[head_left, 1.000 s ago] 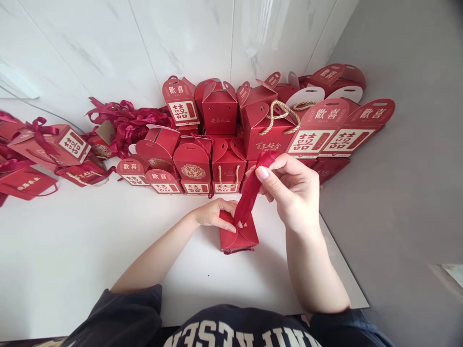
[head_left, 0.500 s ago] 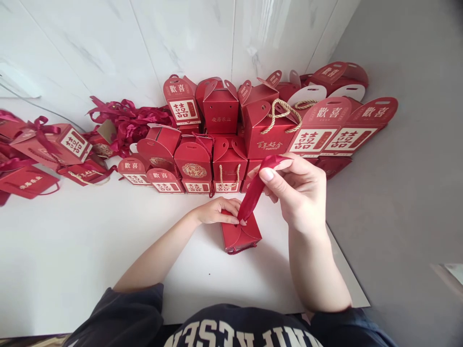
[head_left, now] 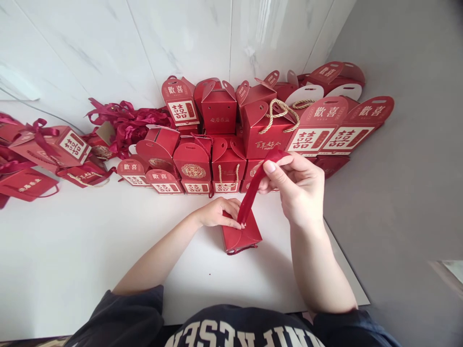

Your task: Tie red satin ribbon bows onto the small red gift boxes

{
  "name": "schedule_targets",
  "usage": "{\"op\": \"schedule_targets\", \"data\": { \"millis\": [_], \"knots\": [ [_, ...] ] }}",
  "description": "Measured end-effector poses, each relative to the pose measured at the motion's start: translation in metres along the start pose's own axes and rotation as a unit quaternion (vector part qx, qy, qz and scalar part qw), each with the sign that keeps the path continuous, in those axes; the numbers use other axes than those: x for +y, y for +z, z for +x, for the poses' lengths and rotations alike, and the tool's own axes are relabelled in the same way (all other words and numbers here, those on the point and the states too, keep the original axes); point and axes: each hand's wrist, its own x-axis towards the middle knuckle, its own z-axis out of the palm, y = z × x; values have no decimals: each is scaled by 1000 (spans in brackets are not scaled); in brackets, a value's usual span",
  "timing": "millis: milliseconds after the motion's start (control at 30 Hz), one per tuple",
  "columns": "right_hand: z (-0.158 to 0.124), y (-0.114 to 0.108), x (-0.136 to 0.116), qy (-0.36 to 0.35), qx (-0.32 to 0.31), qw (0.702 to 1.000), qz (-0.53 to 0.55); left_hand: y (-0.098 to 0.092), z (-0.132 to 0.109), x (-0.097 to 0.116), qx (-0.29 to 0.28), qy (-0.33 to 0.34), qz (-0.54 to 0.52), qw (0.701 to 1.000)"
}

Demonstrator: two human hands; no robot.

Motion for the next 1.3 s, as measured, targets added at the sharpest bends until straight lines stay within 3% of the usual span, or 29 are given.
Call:
{"op": "schedule_targets", "data": {
  "millis": [100, 200, 267, 367, 500, 633, 800, 1000, 1300],
  "knots": [
    [-8, -19, 11, -16, 19, 989, -142, 1, 1, 1, 3, 7, -3, 1000],
    [-30, -38, 24, -20, 26, 915, -403, 1, 2, 0, 2, 23, 0, 1000],
    [-49, -43, 36, 28, -13, 884, -467, 0, 3, -1, 3, 36, 6, 999],
    [-74, -39, 55, 107, -102, 916, -374, 0, 4, -3, 13, 37, 33, 999],
    [-87, -26, 75, 129, -59, 950, -279, -1, 3, -4, 26, 23, 51, 998],
    [-88, -22, 79, 133, -90, 965, -208, -1, 2, -4, 15, 22, 48, 998],
    [-86, -27, 78, 61, -125, 944, -299, 1, 2, -2, 20, 27, 46, 998],
    [-77, -31, 75, -107, -90, 893, -429, 2, 2, 0, 33, 13, 27, 999],
    [-77, -38, 50, -274, -133, 853, -424, -4, 5, 5, -15, 3, -5, 1000]
  ]
}}
